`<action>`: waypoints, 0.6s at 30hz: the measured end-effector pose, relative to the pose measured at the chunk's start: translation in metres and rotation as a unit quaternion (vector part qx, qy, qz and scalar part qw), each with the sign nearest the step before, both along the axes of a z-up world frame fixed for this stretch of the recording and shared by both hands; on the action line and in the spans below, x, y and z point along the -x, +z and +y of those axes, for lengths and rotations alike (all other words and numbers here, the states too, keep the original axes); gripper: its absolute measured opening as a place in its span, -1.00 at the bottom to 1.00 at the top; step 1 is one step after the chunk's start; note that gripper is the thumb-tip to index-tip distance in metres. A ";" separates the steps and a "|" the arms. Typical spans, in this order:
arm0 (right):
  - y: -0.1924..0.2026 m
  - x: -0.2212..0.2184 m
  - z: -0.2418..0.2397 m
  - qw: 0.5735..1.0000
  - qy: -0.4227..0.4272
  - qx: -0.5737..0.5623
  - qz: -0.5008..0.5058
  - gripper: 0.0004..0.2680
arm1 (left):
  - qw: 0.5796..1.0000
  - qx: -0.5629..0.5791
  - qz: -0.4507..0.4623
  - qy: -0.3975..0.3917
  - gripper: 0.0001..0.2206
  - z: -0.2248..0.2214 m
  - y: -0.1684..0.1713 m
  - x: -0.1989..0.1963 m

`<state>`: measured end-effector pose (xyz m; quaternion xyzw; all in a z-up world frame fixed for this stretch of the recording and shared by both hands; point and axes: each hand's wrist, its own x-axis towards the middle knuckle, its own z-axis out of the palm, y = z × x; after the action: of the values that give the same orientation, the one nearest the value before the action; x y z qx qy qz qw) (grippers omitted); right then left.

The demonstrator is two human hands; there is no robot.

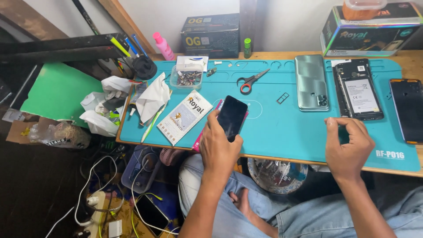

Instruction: The person handles a disassembled smartphone, inserting a SIM card into the tray and placing it into the device. They then power on the phone and wait for the boot-up sequence to display the brand logo and operating system interface.

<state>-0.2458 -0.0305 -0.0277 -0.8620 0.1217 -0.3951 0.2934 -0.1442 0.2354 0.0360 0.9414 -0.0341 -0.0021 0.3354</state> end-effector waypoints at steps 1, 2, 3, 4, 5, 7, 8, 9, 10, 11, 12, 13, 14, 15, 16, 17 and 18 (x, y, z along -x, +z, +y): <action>0.001 -0.001 0.000 1.000 0.001 0.000 -0.003 -0.88 | 1.000 0.023 0.006 0.005 -0.28 -0.002 0.007 0.003; 0.001 0.000 -0.002 1.000 0.001 0.000 -0.006 -0.89 | 0.999 0.046 0.013 0.008 -0.23 -0.005 0.013 0.007; 0.003 0.000 -0.001 1.000 -0.005 0.000 -0.006 -0.89 | 0.999 0.045 0.012 0.002 -0.23 -0.009 0.029 0.013; 0.005 -0.001 -0.001 1.000 -0.002 -0.008 -0.006 -0.88 | 0.970 0.206 0.125 0.019 -0.23 -0.013 0.045 0.019; 0.007 -0.001 0.000 1.000 0.001 -0.015 -0.005 -0.88 | 0.903 0.357 0.236 0.037 -0.24 -0.017 0.061 0.024; 0.010 -0.001 -0.001 0.999 0.002 -0.036 -0.005 -0.88 | 0.793 0.519 0.314 -0.058 -0.32 -0.015 0.028 0.028; 0.012 -0.003 -0.003 0.998 0.010 -0.054 -0.007 -0.87 | 0.639 0.655 0.377 -0.142 -0.38 -0.015 0.013 0.029; 0.018 -0.003 -0.002 0.999 0.004 -0.053 -0.009 -0.87 | 0.638 0.653 0.380 -0.147 -0.38 -0.019 0.010 0.032; 0.024 -0.002 -0.002 0.997 0.002 -0.073 -0.001 -0.89 | 0.482 0.734 0.446 -0.174 -0.31 -0.023 0.007 0.036; 0.030 -0.001 -0.001 0.996 0.000 -0.093 0.006 -0.91 | 0.308 0.788 0.496 -0.194 -0.22 -0.027 0.004 0.040; 0.047 0.000 0.005 0.996 -0.004 -0.092 0.006 -0.91 | 0.307 0.786 0.499 -0.195 -0.22 -0.031 0.003 0.043; 0.064 0.001 0.011 0.986 0.026 -0.163 0.019 -0.91 | 0.266 0.791 0.515 -0.198 -0.19 -0.036 0.001 0.046; 0.079 0.003 0.018 0.970 0.056 -0.234 0.034 -0.86 | 0.225 0.793 0.530 -0.197 -0.16 -0.039 -0.002 0.050; 0.091 0.004 0.020 0.970 0.052 -0.235 0.034 -0.86 | 0.223 0.791 0.534 -0.197 -0.16 -0.043 -0.002 0.052; 0.103 0.005 0.022 0.930 0.118 -0.344 0.054 -0.77 | 0.211 0.788 0.544 -0.196 -0.15 -0.046 -0.002 0.054; 0.115 0.006 0.024 0.873 0.181 -0.447 0.071 -0.66 | 0.198 0.785 0.553 -0.195 -0.14 -0.049 -0.001 0.057; 0.118 0.007 0.024 0.874 0.176 -0.447 0.070 -0.66 | 0.197 0.783 0.557 -0.195 -0.14 -0.051 -0.001 0.059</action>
<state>-0.2530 -0.0067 0.0906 -0.6712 0.1518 -0.1788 0.7032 -0.2031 0.1845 0.0351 -0.0852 -0.0055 -0.5637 0.8216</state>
